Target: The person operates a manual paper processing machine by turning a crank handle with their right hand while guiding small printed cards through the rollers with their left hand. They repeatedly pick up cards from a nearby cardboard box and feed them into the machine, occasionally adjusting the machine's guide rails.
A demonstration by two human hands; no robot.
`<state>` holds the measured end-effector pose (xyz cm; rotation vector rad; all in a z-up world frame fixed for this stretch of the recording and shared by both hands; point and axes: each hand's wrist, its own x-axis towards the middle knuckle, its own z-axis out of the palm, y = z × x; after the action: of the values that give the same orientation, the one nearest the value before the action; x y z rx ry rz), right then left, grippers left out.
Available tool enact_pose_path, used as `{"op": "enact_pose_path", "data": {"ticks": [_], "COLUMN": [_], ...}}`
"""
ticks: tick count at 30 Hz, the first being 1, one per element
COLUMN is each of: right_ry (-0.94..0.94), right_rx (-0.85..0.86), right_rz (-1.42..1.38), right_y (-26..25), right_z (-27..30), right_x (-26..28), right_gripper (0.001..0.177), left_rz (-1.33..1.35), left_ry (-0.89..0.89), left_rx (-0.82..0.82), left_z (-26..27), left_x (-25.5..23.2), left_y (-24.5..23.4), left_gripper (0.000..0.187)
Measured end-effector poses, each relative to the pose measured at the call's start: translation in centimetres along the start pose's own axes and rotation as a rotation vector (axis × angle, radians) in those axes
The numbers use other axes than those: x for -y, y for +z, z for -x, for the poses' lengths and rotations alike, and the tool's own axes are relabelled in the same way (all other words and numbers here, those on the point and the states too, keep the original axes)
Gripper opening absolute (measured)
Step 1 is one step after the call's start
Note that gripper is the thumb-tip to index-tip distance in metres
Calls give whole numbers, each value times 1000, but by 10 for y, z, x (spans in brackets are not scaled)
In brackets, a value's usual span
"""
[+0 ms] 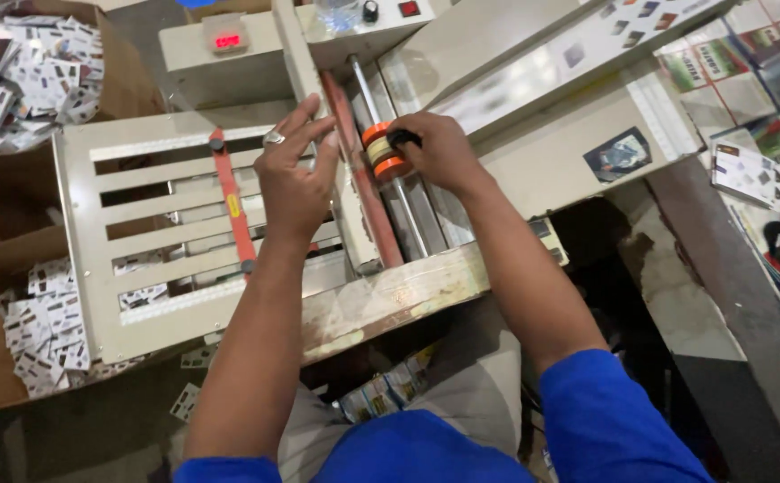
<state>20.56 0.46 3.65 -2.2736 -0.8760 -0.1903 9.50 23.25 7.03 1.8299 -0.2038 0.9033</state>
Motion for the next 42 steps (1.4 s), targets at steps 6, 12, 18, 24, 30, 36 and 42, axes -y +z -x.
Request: {"op": "enact_pose_path", "data": {"ticks": [6, 12, 18, 24, 30, 36, 42], "right_ry": [27, 38, 36, 47, 31, 76, 116], "right_rx": [11, 19, 11, -42, -71, 20, 37], "right_rz": [11, 1, -1, -95, 18, 38, 82], "right_y": [1, 0, 2, 11, 24, 4, 6], "right_z": [-1, -1, -1, 2, -1, -2, -4], "right_x": [-2, -1, 0, -6, -23, 3, 4], "right_gripper": [28, 28, 27, 26, 29, 30, 33], "left_rz": [12, 15, 13, -54, -64, -84, -67], "left_ry": [-28, -35, -20, 90, 70, -71, -46], "left_rx": [10, 10, 9, 58, 102, 113, 121], "left_z": [-1, -2, 0, 2, -2, -5, -5], "left_x": [-5, -11, -6, 6, -11, -37, -36], "left_y": [-2, -3, -4, -3, -6, -5, -6], "left_gripper": [16, 16, 16, 17, 15, 23, 22]}}
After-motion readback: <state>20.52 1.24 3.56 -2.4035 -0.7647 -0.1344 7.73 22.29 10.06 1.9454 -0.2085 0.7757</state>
